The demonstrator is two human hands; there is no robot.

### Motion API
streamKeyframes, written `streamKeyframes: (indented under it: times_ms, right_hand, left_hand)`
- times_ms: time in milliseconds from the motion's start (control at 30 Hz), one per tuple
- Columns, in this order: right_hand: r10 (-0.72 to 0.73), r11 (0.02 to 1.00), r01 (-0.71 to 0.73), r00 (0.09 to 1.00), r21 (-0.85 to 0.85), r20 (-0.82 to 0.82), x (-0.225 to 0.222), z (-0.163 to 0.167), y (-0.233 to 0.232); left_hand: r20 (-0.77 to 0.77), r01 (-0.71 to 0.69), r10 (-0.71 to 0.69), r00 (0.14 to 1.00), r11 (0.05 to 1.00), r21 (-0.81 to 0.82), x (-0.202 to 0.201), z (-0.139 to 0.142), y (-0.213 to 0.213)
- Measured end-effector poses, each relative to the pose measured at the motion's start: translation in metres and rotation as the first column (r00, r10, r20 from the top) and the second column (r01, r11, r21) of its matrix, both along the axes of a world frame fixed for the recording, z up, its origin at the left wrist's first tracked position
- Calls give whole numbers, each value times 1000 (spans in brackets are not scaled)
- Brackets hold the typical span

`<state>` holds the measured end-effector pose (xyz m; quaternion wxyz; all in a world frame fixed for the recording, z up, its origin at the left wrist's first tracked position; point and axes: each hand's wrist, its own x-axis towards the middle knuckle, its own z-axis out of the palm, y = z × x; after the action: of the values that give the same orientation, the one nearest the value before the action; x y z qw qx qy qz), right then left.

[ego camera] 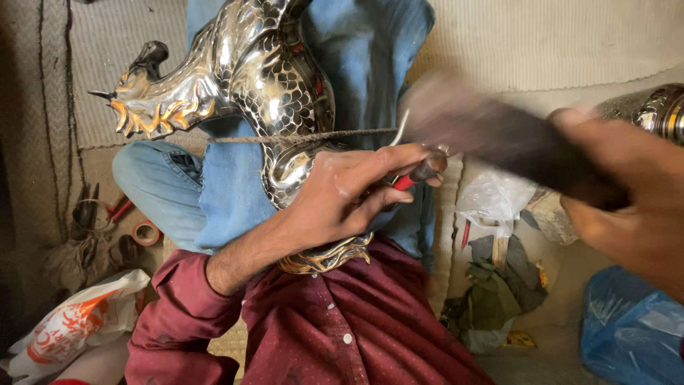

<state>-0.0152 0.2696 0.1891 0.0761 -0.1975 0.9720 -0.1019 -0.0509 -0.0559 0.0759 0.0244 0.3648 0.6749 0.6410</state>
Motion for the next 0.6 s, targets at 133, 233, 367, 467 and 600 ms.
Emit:
streamKeyframes:
  times_ms: [133,233,367,467,600]
  right_hand:
    - [85,993,-84,996,78,-9,-2,4,-4]
    - [39,997,-39,999,67,5,-4,7,-2]
    - [140,989,-138,990,47,-35,0,8,-3]
    - [-129,992,128,989,9,74,0,6,-8]
    - [-234,968,246,957,-54,170,-6,5,-15]
  left_hand:
    - [21,3,-2,1000,999,-35,0,2,0]
    - [3,-14,15,1000,999,-41,-1,3,1]
    - [80,5,14,997,973,-229,0,2,-1]
    - [4,-4,4,1000,1000,0,-1,-1,0]
    - [-8,5,-6,1000,1000,-11,-2,-4,1]
